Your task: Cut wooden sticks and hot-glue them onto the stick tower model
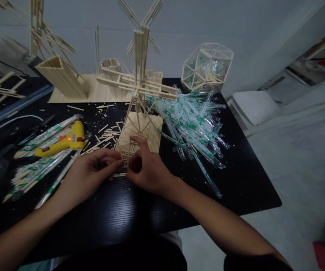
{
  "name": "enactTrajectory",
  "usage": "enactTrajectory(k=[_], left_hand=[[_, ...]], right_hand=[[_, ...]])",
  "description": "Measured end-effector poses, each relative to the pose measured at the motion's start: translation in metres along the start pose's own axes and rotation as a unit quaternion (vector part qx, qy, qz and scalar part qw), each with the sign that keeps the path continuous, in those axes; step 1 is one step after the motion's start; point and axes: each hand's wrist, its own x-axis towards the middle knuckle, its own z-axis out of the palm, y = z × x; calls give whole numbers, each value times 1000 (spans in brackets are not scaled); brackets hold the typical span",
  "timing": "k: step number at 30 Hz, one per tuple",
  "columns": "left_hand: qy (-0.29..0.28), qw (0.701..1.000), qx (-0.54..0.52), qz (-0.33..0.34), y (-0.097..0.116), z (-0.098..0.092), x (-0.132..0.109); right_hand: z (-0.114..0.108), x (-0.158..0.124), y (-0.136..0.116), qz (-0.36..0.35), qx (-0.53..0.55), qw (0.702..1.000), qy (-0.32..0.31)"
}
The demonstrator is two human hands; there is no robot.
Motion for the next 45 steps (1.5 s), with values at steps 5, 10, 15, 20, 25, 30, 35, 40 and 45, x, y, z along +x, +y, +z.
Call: enactTrajectory(k=[5, 10, 15, 20, 25, 30, 35, 40, 45], left_hand=[[-2, 1000, 7, 8, 0, 1, 0], [-2, 1000, 0, 10, 1, 2, 1], [-5, 1000, 0, 3, 1, 2, 0], [-3, 1000, 12, 6, 3, 2, -1], [-1, 1000, 21, 12, 2, 1, -1], [-1, 1000, 19, 16, 1, 2, -1], [1, 999, 25, 20, 1, 2, -1], [-6, 999, 33, 20, 2, 2, 0], [-5, 999, 42, 26, 1, 2, -1]], right_hand=[[0, -1, 0, 7, -6, 1000, -6], [0, -1, -1, 6, -8, 1000, -4], [0, -1, 0, 5, -3, 1000, -13], [0, -1, -1, 5, -7, 1000, -13], [0, -2, -1, 1, -7, 1000, -16], [0, -2, 0, -9, -11, 1000, -14], [0, -1, 0, 0, -18, 1000, -16], [0, -1, -1, -6, -10, 1000, -20], [0, -2, 0, -5, -12, 1000, -19]])
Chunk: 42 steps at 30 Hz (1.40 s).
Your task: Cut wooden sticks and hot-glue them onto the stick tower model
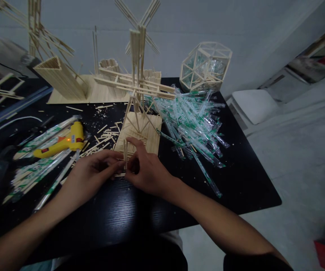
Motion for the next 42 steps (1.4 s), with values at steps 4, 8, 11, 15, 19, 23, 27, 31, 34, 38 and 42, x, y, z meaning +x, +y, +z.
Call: enactTrajectory(k=[4, 8, 11, 15, 19, 23, 27, 31, 34, 38, 42], left_hand=[[0, 1000, 15, 5, -4, -1, -1], [-5, 999, 31, 21, -6, -1, -1], [4, 999, 46, 27, -5, -1, -2], [8, 998, 61, 34, -6, 0, -3], [15, 996, 81, 39, -4, -3, -3], [78, 994, 65, 42, 2, -13, 0], [132, 991, 19, 27, 5, -24, 1], [160, 986, -13, 40, 0, -29, 2], [129, 990, -44, 37, -1, -27, 3], [70, 997, -39, 12, 1, -22, 4], [31, 998, -48, -5, 0, -21, 4]], right_hand=[[0, -1, 1, 4, -9, 1000, 0], [-1, 0, 0, -1, -5, 1000, 2], [-1, 0, -1, -6, 0, 1000, 3], [-1, 0, -1, -11, 0, 1000, 1], [0, -1, 0, -12, -11, 1000, 0], [-2, 0, 0, -15, -9, 1000, -1], [-3, 1, 1, -11, 16, 1000, 6], [-2, 1, 1, -21, 44, 999, 9], [-1, 0, 0, -40, 52, 998, -6], [0, -1, 1, -71, 54, 995, -38], [-1, 0, 2, -109, 14, 992, -57]])
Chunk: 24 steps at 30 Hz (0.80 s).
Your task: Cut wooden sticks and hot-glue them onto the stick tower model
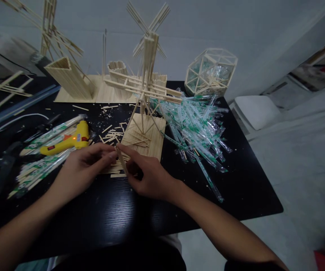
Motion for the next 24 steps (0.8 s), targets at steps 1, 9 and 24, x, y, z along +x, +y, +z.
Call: enactTrajectory(k=[1, 9, 24], left_hand=[[-4, 1000, -12, -8, -1, -1, 0], [-6, 995, -95, -31, -2, -4, 3], [53, 979, -193, -21, -4, -3, 2]], right_hand=[[-1, 0, 0, -6, -8, 1000, -3], [-7, 2, -6, -15, 12, 999, -27], [-17, 11, -6, 188, 376, 906, 44]])
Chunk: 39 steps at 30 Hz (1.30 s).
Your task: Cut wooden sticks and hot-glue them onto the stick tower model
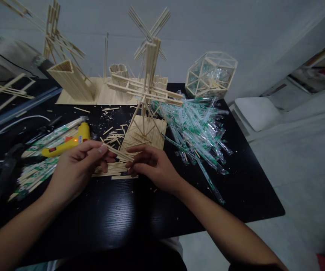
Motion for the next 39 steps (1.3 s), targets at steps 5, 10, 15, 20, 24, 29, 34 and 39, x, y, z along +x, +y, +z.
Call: enactTrajectory(k=[5, 10, 15, 20, 24, 29, 34, 39], left_hand=[[-7, 1000, 24, 2, 2, 5, -3], [1, 996, 69, 52, 2, 2, -3], [3, 985, 148, 84, 1, -2, -3], [19, 978, 183, 97, 6, -3, -5], [28, 974, 198, 103, 7, -4, -5], [26, 969, 213, 119, 5, -5, -5], [27, 955, 248, 158, 4, -5, -4], [24, 946, 275, 169, 2, -7, -6]], right_hand=[[0, 3, 1, -29, 3, 998, 59], [-2, 3, 0, -40, -12, 996, 77], [-3, 2, -3, -38, -18, 996, 81], [-4, 2, -3, -48, -23, 995, 81], [-3, 2, -5, -57, -39, 994, 89], [-1, 1, -4, -74, -86, 985, 127], [0, -1, -1, -86, -147, 970, 172], [0, -1, -2, -94, -140, 972, 165]])
